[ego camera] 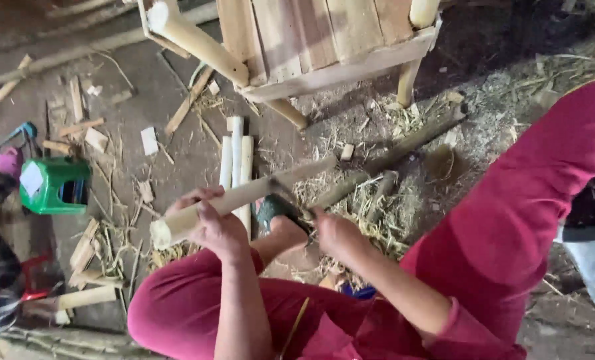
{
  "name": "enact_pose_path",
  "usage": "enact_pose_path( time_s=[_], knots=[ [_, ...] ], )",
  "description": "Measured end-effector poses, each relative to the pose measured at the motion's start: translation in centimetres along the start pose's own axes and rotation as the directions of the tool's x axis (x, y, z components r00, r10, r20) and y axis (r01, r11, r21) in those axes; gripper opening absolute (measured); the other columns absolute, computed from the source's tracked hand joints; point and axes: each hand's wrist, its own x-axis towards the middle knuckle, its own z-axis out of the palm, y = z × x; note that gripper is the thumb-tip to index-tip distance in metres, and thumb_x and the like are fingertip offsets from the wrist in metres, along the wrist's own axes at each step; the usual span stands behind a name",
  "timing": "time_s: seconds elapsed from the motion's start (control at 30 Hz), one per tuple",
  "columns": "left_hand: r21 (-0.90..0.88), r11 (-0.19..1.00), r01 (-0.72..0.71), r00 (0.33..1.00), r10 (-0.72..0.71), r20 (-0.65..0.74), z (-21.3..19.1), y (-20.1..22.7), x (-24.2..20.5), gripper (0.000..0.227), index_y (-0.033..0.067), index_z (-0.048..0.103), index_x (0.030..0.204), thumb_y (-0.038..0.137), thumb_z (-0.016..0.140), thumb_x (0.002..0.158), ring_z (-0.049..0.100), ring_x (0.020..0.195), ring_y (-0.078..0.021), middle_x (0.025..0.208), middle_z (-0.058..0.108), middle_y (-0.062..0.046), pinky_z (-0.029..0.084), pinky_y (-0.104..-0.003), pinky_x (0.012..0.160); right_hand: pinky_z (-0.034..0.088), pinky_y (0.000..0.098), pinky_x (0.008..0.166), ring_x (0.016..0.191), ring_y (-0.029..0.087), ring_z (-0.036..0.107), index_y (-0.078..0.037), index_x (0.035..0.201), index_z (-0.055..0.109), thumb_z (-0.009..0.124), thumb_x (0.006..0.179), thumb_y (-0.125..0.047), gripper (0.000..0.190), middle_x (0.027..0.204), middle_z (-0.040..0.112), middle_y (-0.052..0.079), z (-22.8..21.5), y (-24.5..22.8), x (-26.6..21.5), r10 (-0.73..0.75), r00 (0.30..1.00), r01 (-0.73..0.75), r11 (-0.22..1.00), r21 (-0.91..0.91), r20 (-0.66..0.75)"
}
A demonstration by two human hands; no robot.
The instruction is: Shaving bark and shaping wooden sticks using a billhook tool in a workshop setting.
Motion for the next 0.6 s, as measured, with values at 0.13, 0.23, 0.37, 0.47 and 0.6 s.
enact_pose_path(
  time_s=[0.13,0.23,0.37,0.47,0.6],
  knots=[
    [-0.131,0.991,-0.003,0.999,0.007,0.032,0.5,-0.9,0.9,0.026,0.0177,0.048,0.113,0.021,0.064,0.092,0.063,0.086,-0.0155,0.089,0.062,-0.002,0.054,-0.034,0.087,0.043,0.0318,0.063,0.072,0.021,0.05,-0.006,0.117,0.05,0.042,0.09,-0.014,0.03,0.083,0.052,0.011,-2.6,1.8,2.1,0.401,0.843,-0.534,0.704,0.469,0.359],
    [-0.158,0.985,0.074,0.993,-0.057,0.107,1.1,-0.5,0.8,0.028,0.0152,0.045,0.113,0.021,0.063,0.092,0.062,0.088,-0.016,0.092,0.061,-0.003,0.055,-0.031,0.081,0.039,0.0205,0.032,0.038,0.009,0.042,-0.011,0.125,0.04,0.046,0.09,-0.008,0.036,0.058,0.048,0.001,1.4,2.9,1.4,0.135,0.976,-0.199,0.879,0.434,0.173],
    [-0.318,0.942,0.103,0.994,-0.082,0.078,-0.7,-2.2,0.7,0.029,0.0179,0.045,0.095,0.018,0.07,0.08,0.058,0.07,-0.0195,0.078,0.051,-0.004,0.05,-0.035,0.077,0.055,0.0484,0.072,0.075,0.035,0.068,-0.004,0.114,0.048,0.048,0.083,-0.005,0.031,0.078,0.067,0.016,4.5,5.8,2.4,0.097,0.995,-0.1,0.94,0.326,0.026],
    [-0.322,0.941,0.107,0.993,-0.085,0.083,-2.1,-3.9,0.8,0.026,0.0169,0.041,0.088,0.014,0.065,0.077,0.057,0.065,-0.0215,0.072,0.048,-0.004,0.048,-0.038,0.074,0.051,0.0433,0.088,0.087,0.033,0.068,-0.011,0.119,0.051,0.046,0.092,-0.016,0.028,0.1,0.067,0.019,0.4,3.1,3.8,0.409,0.796,-0.563,0.77,0.299,0.446],
    [-0.32,0.934,0.16,0.986,-0.138,0.092,-0.8,-2.3,0.7,0.024,0.0166,0.043,0.088,0.01,0.063,0.075,0.058,0.065,-0.0217,0.071,0.05,-0.005,0.05,-0.037,0.077,0.056,0.0452,0.063,0.072,0.032,0.07,-0.01,0.109,0.053,0.042,0.087,-0.006,0.025,0.077,0.067,0.013,-0.9,1.3,0.1,0.046,0.993,-0.078,0.948,0.309,0.107]
  ],
)
